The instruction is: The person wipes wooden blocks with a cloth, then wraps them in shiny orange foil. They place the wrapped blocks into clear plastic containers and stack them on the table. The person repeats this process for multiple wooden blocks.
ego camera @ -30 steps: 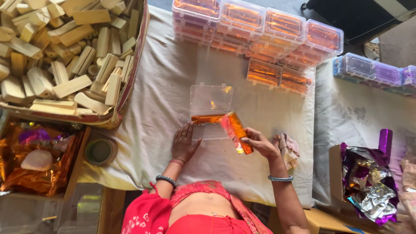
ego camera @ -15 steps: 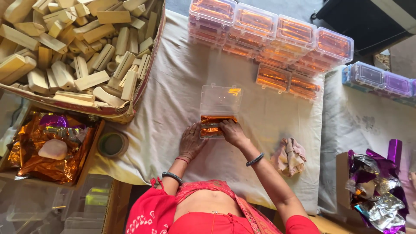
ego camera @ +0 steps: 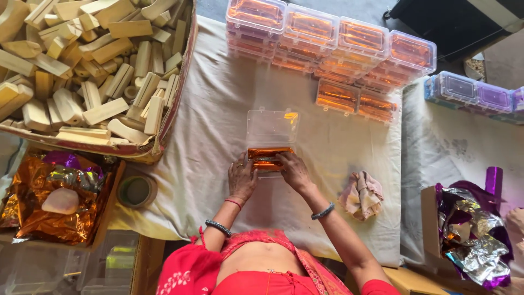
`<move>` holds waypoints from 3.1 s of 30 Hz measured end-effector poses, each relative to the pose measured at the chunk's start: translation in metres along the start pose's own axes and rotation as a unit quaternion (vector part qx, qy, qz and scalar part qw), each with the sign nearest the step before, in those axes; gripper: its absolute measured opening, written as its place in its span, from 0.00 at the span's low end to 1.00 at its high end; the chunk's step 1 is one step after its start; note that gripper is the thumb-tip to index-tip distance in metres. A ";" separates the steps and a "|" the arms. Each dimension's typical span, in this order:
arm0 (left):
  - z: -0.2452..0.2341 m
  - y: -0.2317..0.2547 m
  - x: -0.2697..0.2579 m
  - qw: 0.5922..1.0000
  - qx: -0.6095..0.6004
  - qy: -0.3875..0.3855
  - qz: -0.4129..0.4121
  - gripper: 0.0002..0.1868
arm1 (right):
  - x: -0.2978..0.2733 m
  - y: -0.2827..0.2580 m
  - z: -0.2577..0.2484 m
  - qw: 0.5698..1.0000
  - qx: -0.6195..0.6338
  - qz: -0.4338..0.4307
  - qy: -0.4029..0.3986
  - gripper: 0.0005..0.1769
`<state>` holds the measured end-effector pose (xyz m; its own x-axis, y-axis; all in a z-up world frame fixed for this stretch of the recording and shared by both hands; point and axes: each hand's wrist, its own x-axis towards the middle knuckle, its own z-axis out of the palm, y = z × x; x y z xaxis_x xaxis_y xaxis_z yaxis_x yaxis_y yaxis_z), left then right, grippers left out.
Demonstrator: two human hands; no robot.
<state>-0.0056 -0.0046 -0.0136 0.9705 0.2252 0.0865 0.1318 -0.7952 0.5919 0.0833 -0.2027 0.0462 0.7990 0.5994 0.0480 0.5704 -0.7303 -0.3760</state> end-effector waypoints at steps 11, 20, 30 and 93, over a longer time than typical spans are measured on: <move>-0.005 0.009 0.003 0.997 0.045 0.053 0.036 0.18 | -0.031 0.031 0.001 0.985 0.019 0.130 0.111 0.12; -0.001 0.010 0.007 0.995 0.098 0.026 0.011 0.10 | -0.019 0.028 0.036 0.978 -0.083 0.174 0.076 0.08; -0.013 0.003 -0.015 0.999 0.015 0.046 0.024 0.38 | -0.020 0.065 0.021 0.977 0.082 0.163 0.111 0.16; 0.033 -0.048 0.027 0.979 -0.145 -0.048 -0.134 0.24 | -0.044 0.051 0.062 0.796 0.423 0.397 0.173 0.19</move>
<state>0.0213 0.0208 -0.0658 0.9252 0.3391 -0.1705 0.3349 -0.5180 0.7871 0.0656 -0.2455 -0.0325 0.9316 -0.1751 -0.3186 -0.3562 -0.2642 -0.8963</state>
